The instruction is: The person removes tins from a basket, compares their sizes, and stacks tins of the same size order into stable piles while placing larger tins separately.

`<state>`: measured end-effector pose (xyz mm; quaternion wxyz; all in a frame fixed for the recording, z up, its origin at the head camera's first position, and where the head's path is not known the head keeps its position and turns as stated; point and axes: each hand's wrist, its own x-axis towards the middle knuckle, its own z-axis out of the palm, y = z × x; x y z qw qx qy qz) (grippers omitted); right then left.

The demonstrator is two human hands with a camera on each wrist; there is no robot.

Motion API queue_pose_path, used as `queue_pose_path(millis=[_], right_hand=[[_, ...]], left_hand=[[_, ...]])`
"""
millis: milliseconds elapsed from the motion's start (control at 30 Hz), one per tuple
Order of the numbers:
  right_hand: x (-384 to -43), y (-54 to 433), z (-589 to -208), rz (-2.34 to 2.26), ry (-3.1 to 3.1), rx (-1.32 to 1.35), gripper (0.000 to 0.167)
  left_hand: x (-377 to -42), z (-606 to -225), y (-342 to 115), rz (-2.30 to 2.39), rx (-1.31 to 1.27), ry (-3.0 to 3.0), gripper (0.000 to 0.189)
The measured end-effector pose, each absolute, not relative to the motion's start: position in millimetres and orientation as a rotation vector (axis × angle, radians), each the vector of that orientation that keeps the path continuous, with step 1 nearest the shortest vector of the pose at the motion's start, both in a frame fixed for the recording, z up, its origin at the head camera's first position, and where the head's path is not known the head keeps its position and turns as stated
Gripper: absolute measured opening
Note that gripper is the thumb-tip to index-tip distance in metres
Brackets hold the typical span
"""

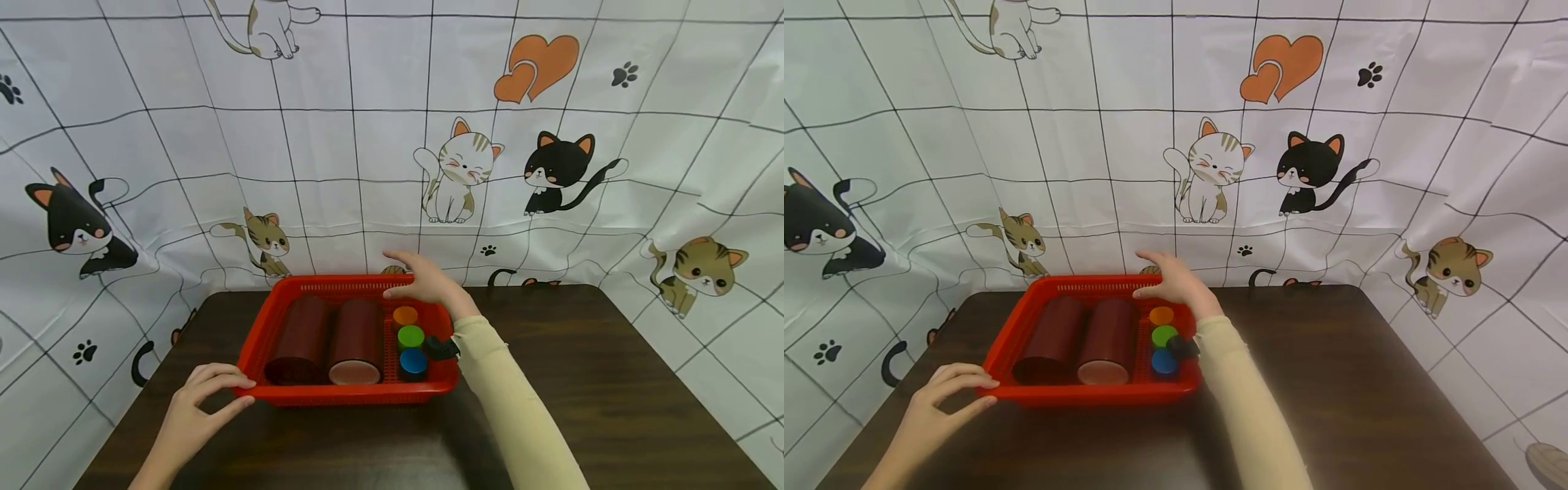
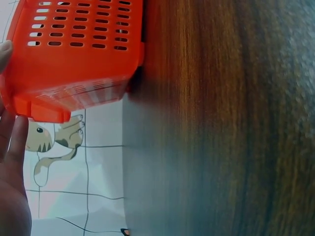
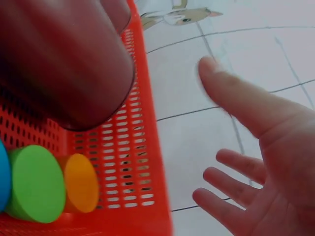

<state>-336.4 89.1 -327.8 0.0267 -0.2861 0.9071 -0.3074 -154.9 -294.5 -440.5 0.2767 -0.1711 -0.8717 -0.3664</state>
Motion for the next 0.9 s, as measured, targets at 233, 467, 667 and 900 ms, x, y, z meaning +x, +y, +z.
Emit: queue_pose_path(millis=[233,467,667,900], right_hand=[[-338.4,84.8,-342.6,-0.974,2.745,-0.763,0.074],[-340.0,85.1,-361.9,-0.897,2.733,-0.693,0.067],[-343.0,82.2,-367.7,-0.834,2.728,-0.676,0.058],[-347.9,79.6,-374.0,-0.763,2.745,-0.628,0.050]], left_hand=[[-155.3,-438.0,-294.2,-0.990,-0.425,-2.352,0.036],[-154.0,-440.0,-292.2,-0.975,-0.423,-2.368,0.036],[-155.2,-439.5,-292.6,-0.987,-0.431,-2.346,0.037],[-154.4,-440.5,-292.7,-1.018,-0.436,-2.343,0.035]])
